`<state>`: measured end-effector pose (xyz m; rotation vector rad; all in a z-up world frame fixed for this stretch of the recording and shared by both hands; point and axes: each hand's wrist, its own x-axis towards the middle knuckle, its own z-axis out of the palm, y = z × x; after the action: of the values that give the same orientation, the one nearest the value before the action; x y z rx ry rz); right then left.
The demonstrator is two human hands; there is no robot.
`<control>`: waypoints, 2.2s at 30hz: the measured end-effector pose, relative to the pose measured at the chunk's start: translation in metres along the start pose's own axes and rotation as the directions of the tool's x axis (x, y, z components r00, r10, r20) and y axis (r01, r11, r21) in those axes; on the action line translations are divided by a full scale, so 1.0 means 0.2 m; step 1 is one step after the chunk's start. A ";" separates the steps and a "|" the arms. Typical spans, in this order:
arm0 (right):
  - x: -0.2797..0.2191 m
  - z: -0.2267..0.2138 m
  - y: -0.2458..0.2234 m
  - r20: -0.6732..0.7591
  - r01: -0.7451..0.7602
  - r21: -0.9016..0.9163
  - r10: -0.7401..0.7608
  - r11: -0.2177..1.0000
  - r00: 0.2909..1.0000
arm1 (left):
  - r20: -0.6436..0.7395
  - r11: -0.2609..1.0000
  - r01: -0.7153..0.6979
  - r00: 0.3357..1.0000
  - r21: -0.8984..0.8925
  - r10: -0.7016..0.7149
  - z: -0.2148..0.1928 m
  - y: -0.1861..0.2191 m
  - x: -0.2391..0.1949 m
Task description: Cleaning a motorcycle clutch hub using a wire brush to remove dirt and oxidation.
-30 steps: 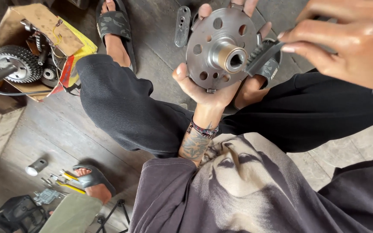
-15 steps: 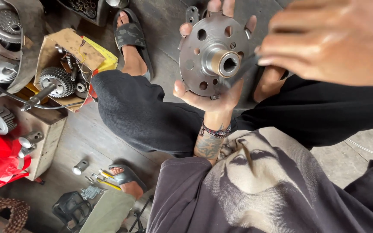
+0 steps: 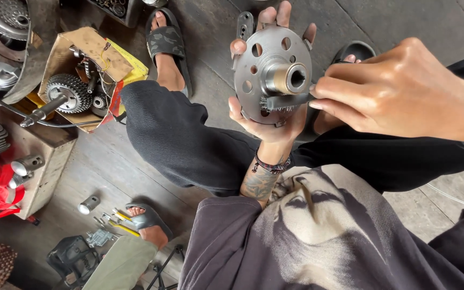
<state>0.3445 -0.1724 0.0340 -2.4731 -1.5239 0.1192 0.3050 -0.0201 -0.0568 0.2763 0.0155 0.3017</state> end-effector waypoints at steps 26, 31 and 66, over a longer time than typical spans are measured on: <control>0.04 0.01 -0.12 -0.073 0.015 0.293 0.006 0.956 0.997 | -0.019 0.992 -0.109 0.994 0.066 0.111 0.02 -0.04 -0.02; 0.04 0.00 -0.13 -0.045 0.015 0.274 -0.003 0.962 0.999 | -0.018 0.990 -0.121 0.992 0.078 0.123 0.02 -0.03 -0.01; 0.05 -0.05 -0.15 -0.033 -0.132 0.219 0.143 0.967 0.989 | 0.046 0.910 -0.290 0.956 0.296 0.289 0.00 -0.05 0.02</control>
<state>0.3241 -0.1528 0.0518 -2.3865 -1.2471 0.2350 0.3110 -0.0279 -0.0586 0.5841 0.0189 0.5977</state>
